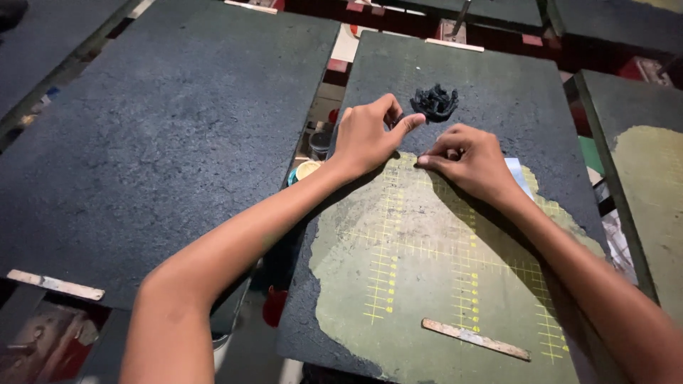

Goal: Scraping and cleaning residue from a screen printing platen using a metal ruler as a scraper.

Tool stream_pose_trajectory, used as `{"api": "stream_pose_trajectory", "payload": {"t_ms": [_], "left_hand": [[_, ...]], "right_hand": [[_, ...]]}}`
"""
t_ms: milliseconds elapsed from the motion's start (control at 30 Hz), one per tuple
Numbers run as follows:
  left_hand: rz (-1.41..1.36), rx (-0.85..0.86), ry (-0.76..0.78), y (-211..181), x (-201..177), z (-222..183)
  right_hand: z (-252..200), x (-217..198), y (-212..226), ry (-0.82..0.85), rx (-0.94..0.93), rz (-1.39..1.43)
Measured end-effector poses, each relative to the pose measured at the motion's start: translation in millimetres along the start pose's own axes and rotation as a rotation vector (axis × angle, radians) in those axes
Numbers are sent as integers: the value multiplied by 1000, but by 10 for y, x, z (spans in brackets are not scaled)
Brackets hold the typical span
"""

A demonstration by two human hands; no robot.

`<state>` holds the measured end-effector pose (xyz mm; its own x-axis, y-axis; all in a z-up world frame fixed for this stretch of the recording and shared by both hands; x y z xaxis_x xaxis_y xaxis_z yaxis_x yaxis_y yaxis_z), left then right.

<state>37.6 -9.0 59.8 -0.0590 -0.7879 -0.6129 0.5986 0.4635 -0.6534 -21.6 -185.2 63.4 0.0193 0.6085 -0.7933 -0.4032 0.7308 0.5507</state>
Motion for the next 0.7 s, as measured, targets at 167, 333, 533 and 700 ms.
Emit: {"api": "stream_pose_trajectory", "payload": {"t_ms": [167, 333, 533, 700], "left_hand": [[-78, -17, -18, 22, -17, -14], [-87, -77, 10, 16, -21, -12], [-84, -93, 2, 61, -11, -30], [-103, -78, 10, 21, -40, -41]], "right_hand": [[-24, 104, -86, -34, -38, -98], [-54, 149, -90, -31, -47, -219], [-77, 242, -44, 16, -14, -415], [-61, 247, -70, 6, 20, -370]]}}
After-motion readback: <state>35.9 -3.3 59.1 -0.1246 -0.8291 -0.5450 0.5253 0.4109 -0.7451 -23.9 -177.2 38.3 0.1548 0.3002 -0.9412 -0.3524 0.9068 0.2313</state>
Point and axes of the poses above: each hand's wrist, its own z-axis towards the middle knuckle, its own x-axis out of the palm, y = z × x, the point moved 7 cm from there along z, towards the middle knuckle, and after that the axes turned 8 degrees about y, right-handed, at the moved point
